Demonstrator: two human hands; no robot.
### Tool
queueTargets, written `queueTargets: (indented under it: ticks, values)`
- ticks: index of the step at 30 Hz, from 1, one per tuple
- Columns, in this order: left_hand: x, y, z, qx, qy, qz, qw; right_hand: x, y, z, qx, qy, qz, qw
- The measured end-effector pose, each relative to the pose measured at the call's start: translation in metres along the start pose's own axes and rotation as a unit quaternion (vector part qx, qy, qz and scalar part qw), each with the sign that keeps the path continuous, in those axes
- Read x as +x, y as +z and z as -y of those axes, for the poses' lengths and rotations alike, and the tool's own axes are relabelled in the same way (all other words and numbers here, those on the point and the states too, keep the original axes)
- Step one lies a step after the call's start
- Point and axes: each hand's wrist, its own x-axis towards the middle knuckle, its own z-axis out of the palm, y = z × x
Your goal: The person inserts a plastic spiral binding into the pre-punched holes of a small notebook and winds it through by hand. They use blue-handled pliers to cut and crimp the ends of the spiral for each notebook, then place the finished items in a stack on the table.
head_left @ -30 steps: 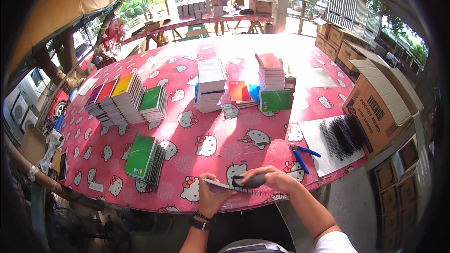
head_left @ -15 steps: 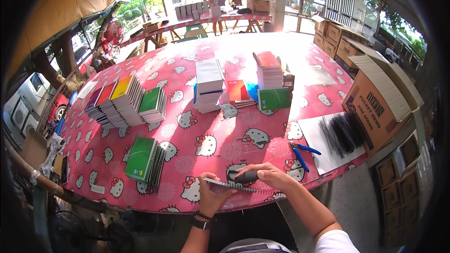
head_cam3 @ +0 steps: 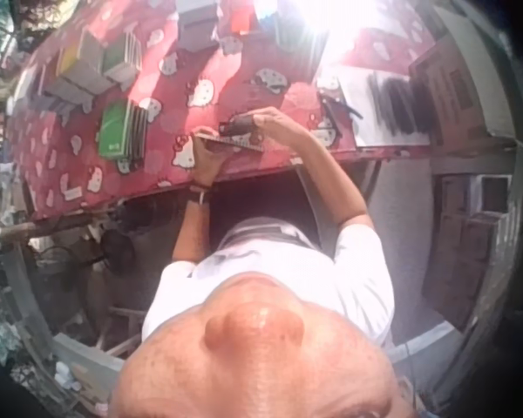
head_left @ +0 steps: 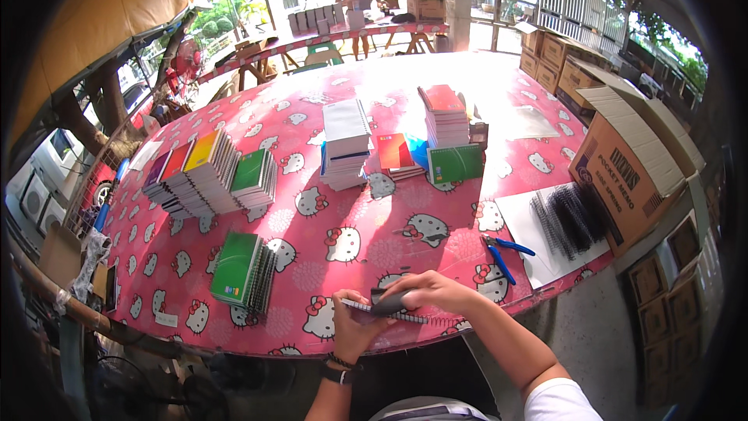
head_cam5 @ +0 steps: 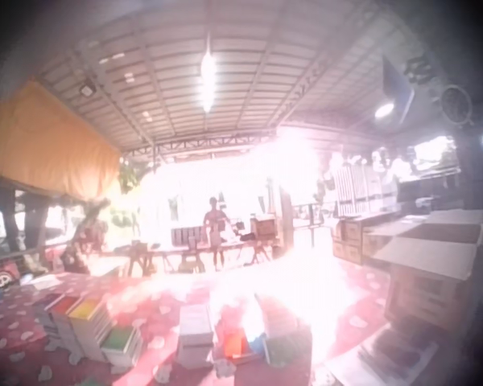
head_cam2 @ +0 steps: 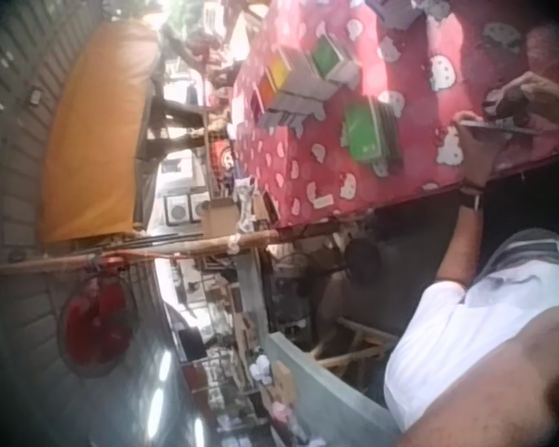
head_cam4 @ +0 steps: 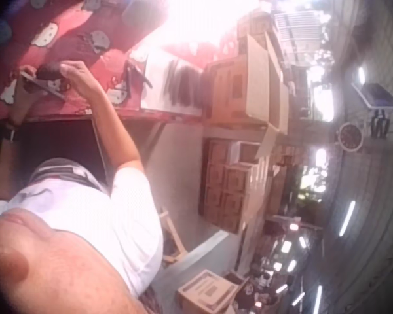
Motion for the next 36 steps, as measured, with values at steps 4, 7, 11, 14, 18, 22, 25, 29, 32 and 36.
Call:
queueTargets:
  ticks: [4,7,11,14,18,22,25,29,32,36]
  values:
    - [0.000,-0.001,0.010,-0.015,0.012,-0.008,1.000,0.002,0.001,-0.009,0.060,0.050,-0.007,0.997]
    - [-0.002,-0.002,0.008,0.002,0.006,0.000,1.000,0.004,0.006,-0.005,-0.061,-0.014,-0.028,0.998]
    - [0.001,0.000,0.006,0.020,0.002,0.000,1.000,0.005,-0.016,-0.002,-0.313,0.006,-0.148,0.938]
    - [0.004,0.003,-0.009,0.106,0.031,-0.001,0.994,-0.004,-0.035,0.003,-0.531,-0.076,-0.254,0.805]
    - [0.008,0.021,-0.035,0.196,0.107,-0.014,0.975,-0.015,0.012,0.054,-0.348,-0.122,-0.103,0.924]
    - [0.012,0.028,-0.052,0.192,0.149,0.023,0.970,-0.013,0.030,0.045,-0.381,-0.106,-0.151,0.906]
    - [0.010,0.023,-0.065,0.045,0.083,0.062,0.994,-0.017,0.029,0.045,-0.374,-0.146,-0.174,0.899]
    - [0.008,0.014,-0.063,-0.104,0.006,0.065,0.992,-0.018,0.028,0.042,-0.380,-0.171,-0.176,0.892]
    - [0.006,0.013,-0.069,-0.117,0.015,0.047,0.992,-0.020,0.029,0.047,-0.381,-0.168,-0.187,0.890]
    - [0.004,0.017,-0.074,-0.109,0.024,0.021,0.993,-0.022,0.032,0.051,-0.385,-0.178,-0.214,0.880]
